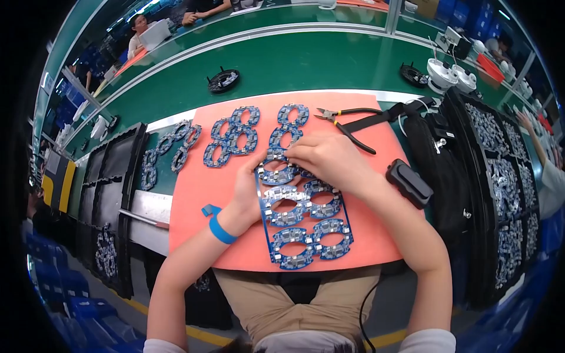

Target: Assembling LED light fixtures on an industrial assembly line, involving wire cutting and component installation.

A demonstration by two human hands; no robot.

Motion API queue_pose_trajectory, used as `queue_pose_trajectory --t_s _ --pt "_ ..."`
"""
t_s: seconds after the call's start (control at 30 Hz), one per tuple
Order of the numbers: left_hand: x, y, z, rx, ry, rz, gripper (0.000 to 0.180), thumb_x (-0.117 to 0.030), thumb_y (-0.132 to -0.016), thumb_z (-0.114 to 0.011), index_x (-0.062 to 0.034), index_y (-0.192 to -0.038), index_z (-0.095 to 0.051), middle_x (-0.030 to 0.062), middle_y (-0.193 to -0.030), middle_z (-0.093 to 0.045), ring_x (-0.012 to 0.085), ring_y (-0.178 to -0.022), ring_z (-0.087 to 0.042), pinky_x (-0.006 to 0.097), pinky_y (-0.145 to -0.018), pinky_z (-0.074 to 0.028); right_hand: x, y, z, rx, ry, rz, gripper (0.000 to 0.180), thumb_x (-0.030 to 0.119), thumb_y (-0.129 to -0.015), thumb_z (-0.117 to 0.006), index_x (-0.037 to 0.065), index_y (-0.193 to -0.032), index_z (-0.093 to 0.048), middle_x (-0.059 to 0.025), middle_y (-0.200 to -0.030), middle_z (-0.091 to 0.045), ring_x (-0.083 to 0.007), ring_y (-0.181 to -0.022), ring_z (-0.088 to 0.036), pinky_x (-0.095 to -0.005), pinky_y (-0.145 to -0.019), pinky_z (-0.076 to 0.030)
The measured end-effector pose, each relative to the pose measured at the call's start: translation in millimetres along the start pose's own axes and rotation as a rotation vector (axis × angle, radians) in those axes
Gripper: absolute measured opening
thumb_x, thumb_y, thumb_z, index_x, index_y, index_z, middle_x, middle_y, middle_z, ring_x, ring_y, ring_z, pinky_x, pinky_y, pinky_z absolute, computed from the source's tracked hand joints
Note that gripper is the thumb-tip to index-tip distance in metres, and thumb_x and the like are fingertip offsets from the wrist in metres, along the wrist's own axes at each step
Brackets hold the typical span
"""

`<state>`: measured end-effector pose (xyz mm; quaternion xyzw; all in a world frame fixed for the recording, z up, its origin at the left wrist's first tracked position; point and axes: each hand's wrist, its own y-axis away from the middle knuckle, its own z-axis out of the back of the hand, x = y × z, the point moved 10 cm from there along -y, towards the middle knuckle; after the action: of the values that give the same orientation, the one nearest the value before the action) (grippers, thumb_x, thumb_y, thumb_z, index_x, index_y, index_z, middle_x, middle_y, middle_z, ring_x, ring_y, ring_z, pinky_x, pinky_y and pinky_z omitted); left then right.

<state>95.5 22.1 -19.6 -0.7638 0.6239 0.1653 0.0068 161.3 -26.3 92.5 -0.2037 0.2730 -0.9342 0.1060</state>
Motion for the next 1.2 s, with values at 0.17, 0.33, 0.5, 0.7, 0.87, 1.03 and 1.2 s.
queue_pose_trajectory --t_s 0.17,0.33,0.5,0.7,0.87,1.03,1.2 --pt "12.2 -8.3 -12.4 0.201 0.04 0.026 0.039 -0.028 -0.1 -0.035 0.0007 -0.114 -0.056 0.0159 -0.104 -0.065 0.0291 -0.095 -0.065 0.048 -0.091 -0.054 10.1 -0.3 1.6 0.156 0.176 0.007 0.015 0.012 -0.08 -0.068 0.002 -0.092 -0.07 -0.0088 -0.085 -0.07 -0.0267 -0.077 -0.067 -0.0365 -0.069 -0.053" --pt "18.5 -9.0 -19.4 0.044 -0.226 0.041 0.052 -0.037 -0.101 -0.028 0.0048 -0.121 -0.052 0.022 -0.112 -0.063 0.0357 -0.105 -0.063 0.052 -0.092 -0.053 5.0 8.1 -1.0 0.212 0.191 -0.051 0.014 0.011 -0.08 -0.067 0.001 -0.089 -0.068 -0.01 -0.084 -0.069 -0.0285 -0.075 -0.067 -0.0381 -0.067 -0.053" --pt "15.8 -10.6 -10.9 -0.015 -0.304 -0.006 0.066 -0.049 -0.101 -0.021 0.005 -0.128 -0.046 0.0245 -0.12 -0.059 0.0393 -0.111 -0.06 0.053 -0.098 -0.05 5.2 8.4 -2.3 0.23 0.215 -0.051 0.014 0.011 -0.079 -0.068 0.001 -0.089 -0.066 -0.0105 -0.083 -0.068 -0.0291 -0.074 -0.066 -0.0378 -0.066 -0.052" --pt "10.4 -9.3 0.7 -0.133 -0.27 -0.048 0.065 -0.05 -0.101 -0.021 0.0023 -0.13 -0.044 0.0236 -0.117 -0.06 0.0371 -0.111 -0.06 0.054 -0.099 -0.048 0.6 2.1 -0.3 0.181 -0.05 -0.213 0.021 0.013 -0.078 -0.071 0.003 -0.095 -0.064 -0.0084 -0.089 -0.069 -0.0269 -0.077 -0.067 -0.0347 -0.069 -0.053" --pt "7.6 -10.7 1.5 -0.104 -0.364 -0.043 0.059 -0.05 -0.101 -0.024 -0.0015 -0.12 -0.052 0.0186 -0.109 -0.063 0.033 -0.105 -0.064 0.05 -0.094 -0.053 16.0 4.9 -2.1 -0.074 0.093 0.086 0.018 0.013 -0.08 -0.069 0.005 -0.096 -0.065 -0.0077 -0.093 -0.067 -0.0249 -0.086 -0.065 -0.0345 -0.071 -0.053" --pt "11.3 -3.6 -10.3 -0.091 -0.232 -0.005 0.054 -0.049 -0.1 -0.03 -0.0034 -0.114 -0.055 0.0117 -0.099 -0.065 0.0268 -0.095 -0.067 0.048 -0.089 -0.056 0.6 4.7 -5.8 -0.014 -0.057 -0.144 0.02 0.011 -0.079 -0.071 0.004 -0.097 -0.065 -0.0088 -0.095 -0.068 -0.0256 -0.085 -0.066 -0.0346 -0.072 -0.054" --pt "11.4 -5.6 -23.8 0.03 -0.125 -0.049 0.053 -0.047 -0.101 -0.029 -0.005 -0.126 -0.05 0.0177 -0.121 -0.059 0.0293 -0.113 -0.06 0.044 -0.098 -0.051 32.8 1.7 0.0 -0.18 0.037 0.138 0.026 0.011 -0.079 -0.072 0.008 -0.104 -0.067 -0.0049 -0.102 -0.068 -0.0238 -0.092 -0.064 -0.0383 -0.081 -0.052"
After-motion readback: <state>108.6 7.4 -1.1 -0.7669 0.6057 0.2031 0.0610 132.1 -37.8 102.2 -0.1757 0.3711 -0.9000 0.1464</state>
